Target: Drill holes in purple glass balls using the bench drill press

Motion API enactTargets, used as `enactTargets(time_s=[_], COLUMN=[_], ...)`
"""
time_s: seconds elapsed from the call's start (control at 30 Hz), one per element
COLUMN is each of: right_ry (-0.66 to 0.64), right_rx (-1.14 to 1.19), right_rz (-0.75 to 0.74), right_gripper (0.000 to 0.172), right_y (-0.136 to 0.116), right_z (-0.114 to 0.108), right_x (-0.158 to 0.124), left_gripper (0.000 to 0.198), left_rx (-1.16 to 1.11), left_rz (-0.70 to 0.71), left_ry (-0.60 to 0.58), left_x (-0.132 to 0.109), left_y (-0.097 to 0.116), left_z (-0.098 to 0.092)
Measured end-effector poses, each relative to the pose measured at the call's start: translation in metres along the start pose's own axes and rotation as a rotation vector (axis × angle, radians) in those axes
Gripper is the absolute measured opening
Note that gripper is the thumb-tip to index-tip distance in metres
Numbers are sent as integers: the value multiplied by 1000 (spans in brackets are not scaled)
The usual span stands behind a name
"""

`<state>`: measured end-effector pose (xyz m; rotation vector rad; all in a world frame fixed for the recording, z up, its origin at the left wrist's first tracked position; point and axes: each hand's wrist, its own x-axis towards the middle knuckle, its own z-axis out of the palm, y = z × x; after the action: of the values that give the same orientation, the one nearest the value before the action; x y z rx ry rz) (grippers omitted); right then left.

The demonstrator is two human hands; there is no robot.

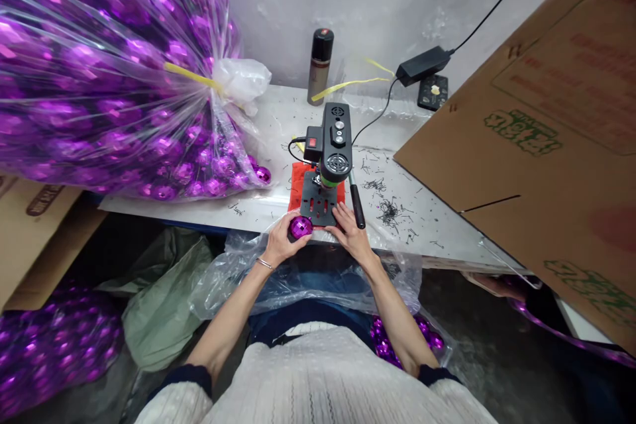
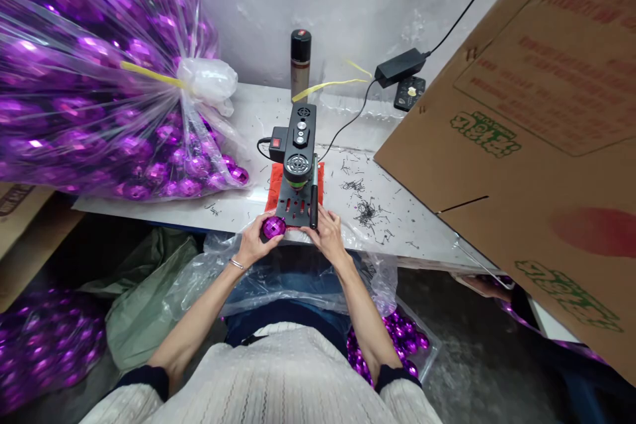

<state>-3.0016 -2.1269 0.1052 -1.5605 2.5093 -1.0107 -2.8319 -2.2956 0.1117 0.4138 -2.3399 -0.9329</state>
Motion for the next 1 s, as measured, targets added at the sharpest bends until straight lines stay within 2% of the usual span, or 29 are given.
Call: enactTargets(time_s=[0.13, 0.23, 0.33, 0.43, 0.67, 0.8, 0.87, 1.0], right_ry=[4, 31, 84, 137, 217, 232, 233, 227], right_rx=[0, 2, 2, -12, -84, -102, -103, -151], right_rz=[-33, -46, -46, -38, -32, -61, -99, -158], right_gripper=[43, 41, 42, 43, 45, 46, 45, 39], right_y=[5, 5, 2, -2, -8, -6, -6, -20], right_z=[-3, -3, 1, 6, 20, 20, 15, -4], right_x=[4, 5, 4, 1, -3, -2, -2, -8], left_gripper=[53, 53, 52, 55, 55, 57, 61, 69], left_rx=[-21, -55, -124, -140, -108, -179, -249, -384], left_rz=[2, -72, -173, -215, -234, -240, -271, -347], left_ry=[-8, -25, 27, 74, -43, -81, -56, 86], left_x=[2, 6, 9, 13, 27, 34, 36, 29], left_y=[-1, 1, 2, 1, -6, -8, -7, 8], left_z=[0, -1, -1, -3, -16, -20, -23, -35])
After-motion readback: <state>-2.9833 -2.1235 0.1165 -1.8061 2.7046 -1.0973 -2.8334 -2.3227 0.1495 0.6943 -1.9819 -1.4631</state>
